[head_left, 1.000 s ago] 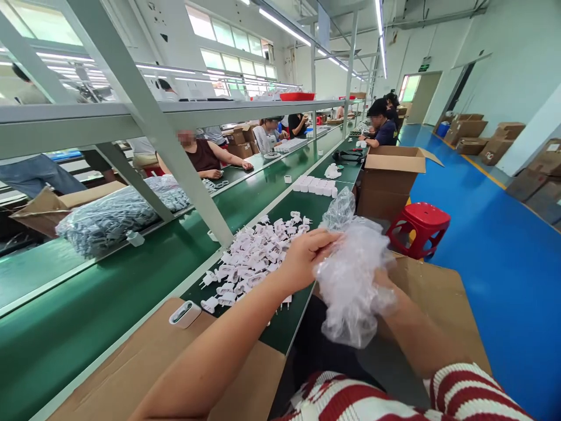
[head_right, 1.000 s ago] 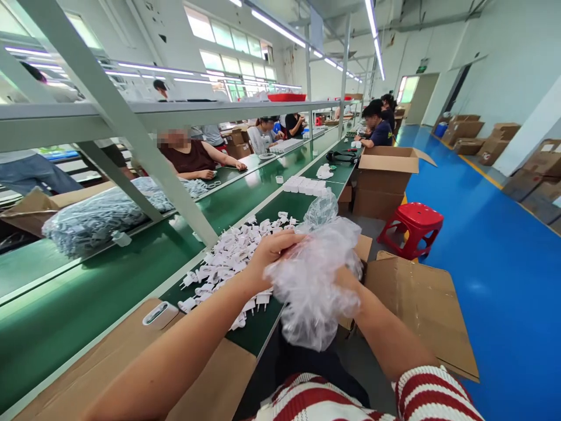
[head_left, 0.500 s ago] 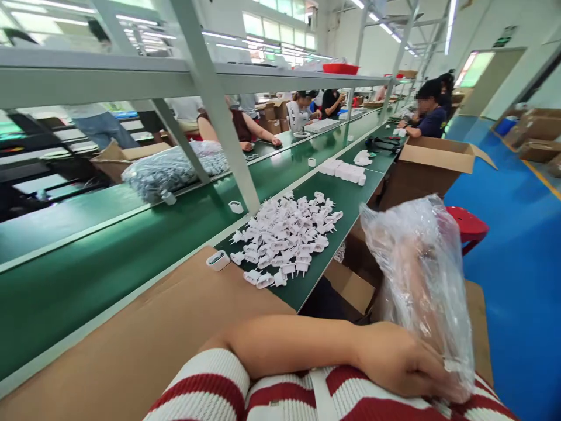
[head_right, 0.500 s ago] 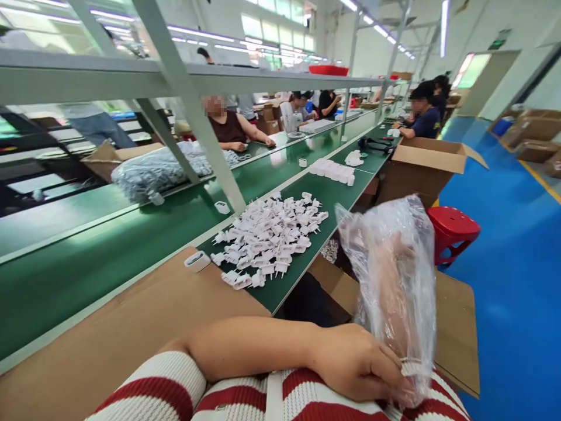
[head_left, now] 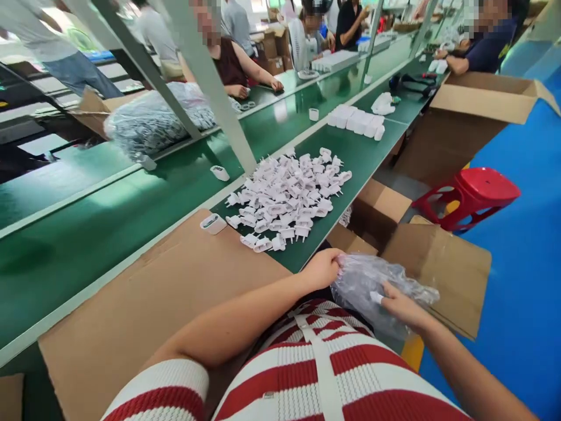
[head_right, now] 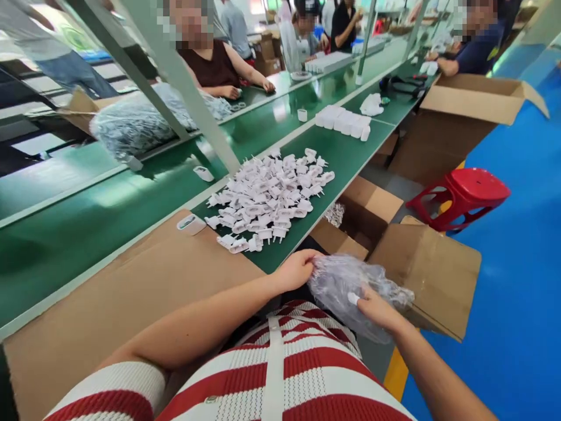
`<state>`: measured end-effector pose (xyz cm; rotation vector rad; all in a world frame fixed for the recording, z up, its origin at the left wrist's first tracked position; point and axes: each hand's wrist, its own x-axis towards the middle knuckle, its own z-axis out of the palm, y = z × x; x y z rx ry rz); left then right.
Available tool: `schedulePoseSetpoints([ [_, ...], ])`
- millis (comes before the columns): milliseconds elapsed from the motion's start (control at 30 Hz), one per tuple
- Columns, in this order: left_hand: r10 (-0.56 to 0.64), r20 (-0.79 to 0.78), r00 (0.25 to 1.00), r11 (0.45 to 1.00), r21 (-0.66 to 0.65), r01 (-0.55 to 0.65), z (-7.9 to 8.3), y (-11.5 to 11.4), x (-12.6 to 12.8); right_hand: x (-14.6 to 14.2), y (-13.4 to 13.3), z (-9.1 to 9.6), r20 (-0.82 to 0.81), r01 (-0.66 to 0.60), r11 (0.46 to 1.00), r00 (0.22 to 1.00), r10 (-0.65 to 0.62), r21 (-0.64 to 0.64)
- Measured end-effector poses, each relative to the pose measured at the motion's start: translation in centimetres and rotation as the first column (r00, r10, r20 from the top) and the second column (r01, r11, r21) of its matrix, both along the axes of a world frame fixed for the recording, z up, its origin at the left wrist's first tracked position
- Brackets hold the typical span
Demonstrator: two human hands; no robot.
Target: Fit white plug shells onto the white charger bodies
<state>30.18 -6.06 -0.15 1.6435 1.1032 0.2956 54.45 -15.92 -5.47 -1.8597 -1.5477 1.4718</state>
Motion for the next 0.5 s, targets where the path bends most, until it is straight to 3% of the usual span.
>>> schedulePoseSetpoints([
  [67, -0.066, -0.076, 0.995, 0.991, 0.110, 0.074, 0.3, 0.2, -0.8, 2.7, -0.7, 2.3, -0.065, -0.095, 0.988, 0.994, 0.088, -0.123],
  [133, -0.217, -0.237, 0.947, 0.943, 0.201, 0.266, 0.9, 0.4, -0.9, 6.3, 0.5, 5.1, -0.325, -0.319, 0.935, 0.910, 0.256, -0.157],
  [200, -0.383, -0.428, 0.819, 0.857, 0.165, 0.488, 1.3, 0.5, -0.6, 10.1, 3.7, 6.3, -0.518, -0.387, 0.896, 0.824, 0.231, -0.216],
  [233, -0.446, -0.502, 0.741, 0.818, 0.107, 0.565, 1.3, 0.5, -0.5, 11.8, 6.0, 5.8, -0.546, -0.313, 0.929, 0.822, 0.161, -0.198],
  [300, -0.516, -0.571, 0.639, 0.793, -0.037, 0.608, 1.2, 0.4, -0.4, 14.2, 11.7, 2.3, -0.510, -0.021, 0.993, 0.859, -0.039, -0.112],
  [333, -0.519, -0.567, 0.639, 0.815, -0.106, 0.569, 1.1, 0.4, -0.5, 14.7, 14.8, -0.4, -0.422, 0.145, 0.986, 0.891, -0.168, -0.085],
  [400, -0.464, -0.495, 0.734, 0.884, -0.206, 0.419, 0.6, 0.4, -1.1, 14.2, 21.0, -6.9, -0.045, 0.385, 0.921, 0.921, -0.388, -0.057],
  [500, -0.278, -0.310, 0.909, 0.939, -0.286, 0.189, -0.3, 0.8, -2.3, 11.1, 27.6, -16.5, 0.203, 0.459, 0.880, 0.880, -0.430, -0.121],
])
